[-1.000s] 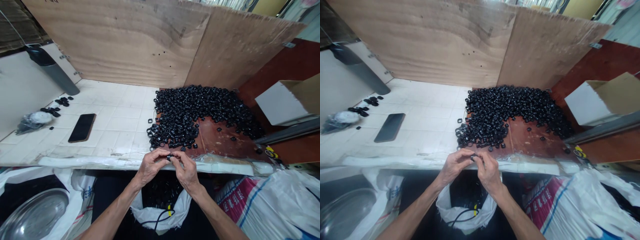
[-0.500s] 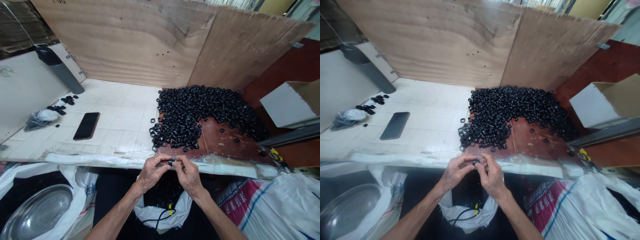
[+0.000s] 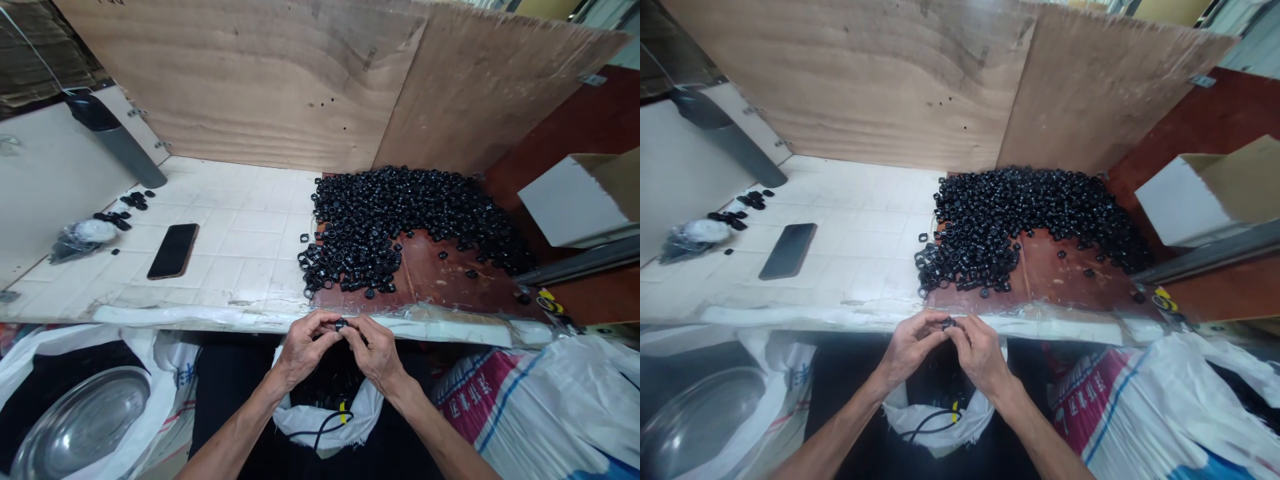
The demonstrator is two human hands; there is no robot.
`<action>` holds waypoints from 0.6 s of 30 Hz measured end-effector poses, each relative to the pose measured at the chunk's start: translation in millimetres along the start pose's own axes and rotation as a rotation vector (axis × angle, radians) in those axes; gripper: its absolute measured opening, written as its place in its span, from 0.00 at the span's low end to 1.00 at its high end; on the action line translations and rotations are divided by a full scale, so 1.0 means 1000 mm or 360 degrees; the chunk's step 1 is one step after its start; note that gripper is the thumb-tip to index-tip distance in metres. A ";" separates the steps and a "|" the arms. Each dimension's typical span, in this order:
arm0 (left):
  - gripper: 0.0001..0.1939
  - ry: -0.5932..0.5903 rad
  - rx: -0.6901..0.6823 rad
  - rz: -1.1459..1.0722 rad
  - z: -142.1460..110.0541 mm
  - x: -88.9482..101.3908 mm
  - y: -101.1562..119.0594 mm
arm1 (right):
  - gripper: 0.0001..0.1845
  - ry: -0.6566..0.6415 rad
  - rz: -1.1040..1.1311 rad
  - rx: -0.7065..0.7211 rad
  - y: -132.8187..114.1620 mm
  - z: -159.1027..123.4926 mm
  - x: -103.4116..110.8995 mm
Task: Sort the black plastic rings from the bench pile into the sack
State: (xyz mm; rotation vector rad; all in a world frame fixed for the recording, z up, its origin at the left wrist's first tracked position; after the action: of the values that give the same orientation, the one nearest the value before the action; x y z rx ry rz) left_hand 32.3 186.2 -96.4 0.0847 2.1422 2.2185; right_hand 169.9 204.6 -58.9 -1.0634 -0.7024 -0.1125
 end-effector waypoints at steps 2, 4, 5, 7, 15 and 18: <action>0.12 -0.0009 -0.0007 0.0001 -0.001 -0.001 -0.001 | 0.10 0.0030 0.0036 0.0005 0.001 -0.004 -0.001; 0.12 -0.0031 -0.0034 0.0026 -0.003 -0.003 0.000 | 0.12 0.0069 0.0085 0.0008 0.002 -0.008 -0.001; 0.12 -0.0042 -0.0052 0.0049 -0.004 -0.004 0.001 | 0.10 0.0074 0.0092 -0.0010 0.003 -0.009 -0.001; 0.12 -0.0048 -0.0076 0.0108 -0.006 -0.004 0.002 | 0.06 0.0056 0.0069 -0.0078 0.007 -0.011 -0.003; 0.12 -0.0059 -0.0096 0.0129 -0.012 -0.005 0.004 | 0.07 -0.0018 0.0063 -0.0114 0.006 -0.015 -0.006; 0.12 -0.0051 -0.0066 0.0118 -0.015 -0.006 0.003 | 0.08 -0.0021 0.0026 -0.0144 0.008 -0.018 -0.006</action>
State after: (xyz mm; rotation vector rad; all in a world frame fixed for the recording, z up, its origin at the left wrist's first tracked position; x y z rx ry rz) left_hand 37.0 171.2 -93.8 0.1996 2.1087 2.2839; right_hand 177.1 192.2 -73.1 -1.1569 -0.7056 -0.1242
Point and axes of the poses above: each hand's wrist, its own z-axis towards the middle knuckle, its own x-axis out of the back of the hand, y = z × x, the point moved 9 cm from there along z, towards the middle knuckle, and after that the axes turned 4 degrees about -y, right-handed, at the moved point
